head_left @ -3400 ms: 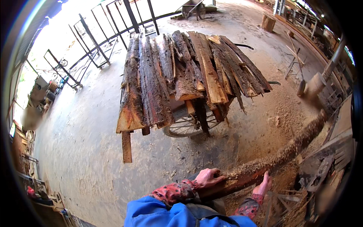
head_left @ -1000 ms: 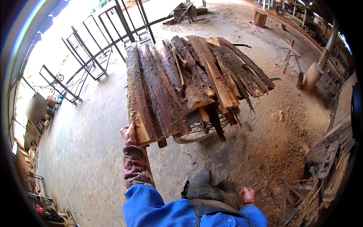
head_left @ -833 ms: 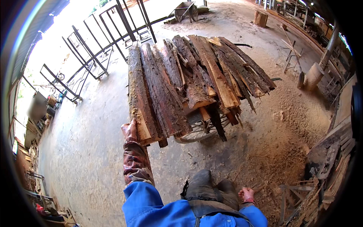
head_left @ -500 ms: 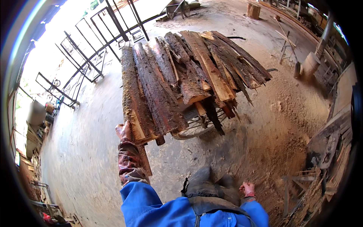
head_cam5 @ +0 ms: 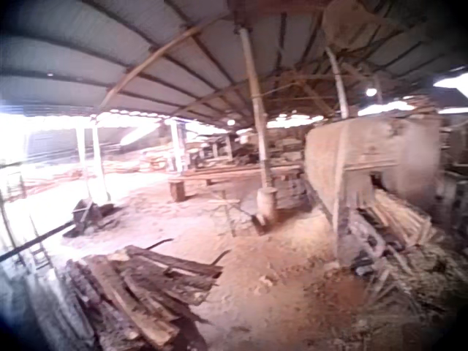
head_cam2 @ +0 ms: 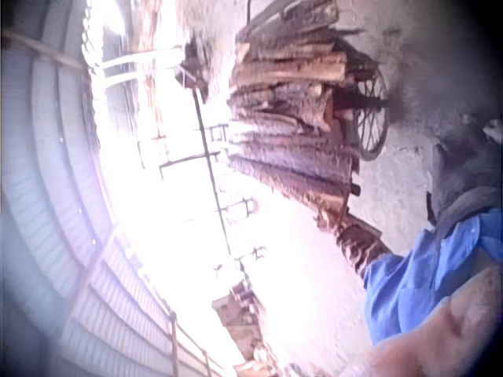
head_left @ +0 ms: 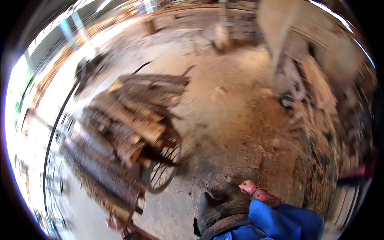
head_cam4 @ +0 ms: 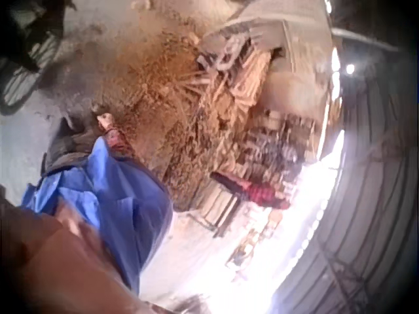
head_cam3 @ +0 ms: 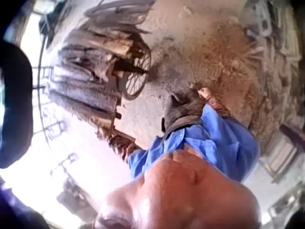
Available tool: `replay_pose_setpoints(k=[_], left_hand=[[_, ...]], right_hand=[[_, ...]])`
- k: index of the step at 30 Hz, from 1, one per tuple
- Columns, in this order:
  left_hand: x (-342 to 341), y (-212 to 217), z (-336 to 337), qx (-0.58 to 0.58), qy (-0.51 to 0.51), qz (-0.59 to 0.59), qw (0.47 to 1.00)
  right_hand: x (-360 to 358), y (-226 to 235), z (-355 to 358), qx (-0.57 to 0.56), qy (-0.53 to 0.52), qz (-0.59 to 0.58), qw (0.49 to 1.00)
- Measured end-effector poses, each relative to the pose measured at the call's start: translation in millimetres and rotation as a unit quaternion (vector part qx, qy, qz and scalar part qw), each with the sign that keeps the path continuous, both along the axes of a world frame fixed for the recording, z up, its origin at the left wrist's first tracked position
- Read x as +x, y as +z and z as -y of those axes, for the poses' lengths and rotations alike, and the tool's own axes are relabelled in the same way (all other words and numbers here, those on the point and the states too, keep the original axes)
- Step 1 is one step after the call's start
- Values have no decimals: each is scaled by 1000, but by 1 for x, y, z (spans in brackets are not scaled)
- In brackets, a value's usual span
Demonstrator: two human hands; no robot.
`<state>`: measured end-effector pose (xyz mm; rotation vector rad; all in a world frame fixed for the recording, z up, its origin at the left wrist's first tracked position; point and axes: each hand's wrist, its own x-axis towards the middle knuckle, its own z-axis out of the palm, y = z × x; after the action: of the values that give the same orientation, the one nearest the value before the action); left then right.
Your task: The person repeatedly picks up wooden planks from a cart and places them onto a conveyor belt. They handle the planks one by one, moving them from a pile to the processing area.
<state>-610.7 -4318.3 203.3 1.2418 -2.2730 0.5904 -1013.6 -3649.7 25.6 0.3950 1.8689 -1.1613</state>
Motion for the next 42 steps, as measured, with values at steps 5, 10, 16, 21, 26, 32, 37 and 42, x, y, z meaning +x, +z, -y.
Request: replay_pose_setpoints(k=[5,10,16,21,26,32,37,42], left_hand=[[-103,20,-49,118,66,-343,930],[-210,61,-140,177,-181,-505,825],[-308,46,-245,347,-312,-334,819],[-360,-52,-301,603,-293,-272,691],[-394,-94,-380,751,-212,-134,611],[-393,-123,-423,819,-128,-66,555],[-378,-158,-445,861,25,-67,504],[-331,-197,-430,865,-22,38,500]], right_hand=[[14,7,-29,63,-28,-43,997],[37,8,-40,41,-91,-38,994],[42,-18,-67,36,-123,-53,990],[21,-22,-109,32,-169,-24,985],[-3,-16,-171,65,-218,-22,974],[-45,-5,-222,49,-310,-21,949],[-83,-16,-265,13,-338,-44,940],[-135,-12,-273,-13,-347,-47,936]])
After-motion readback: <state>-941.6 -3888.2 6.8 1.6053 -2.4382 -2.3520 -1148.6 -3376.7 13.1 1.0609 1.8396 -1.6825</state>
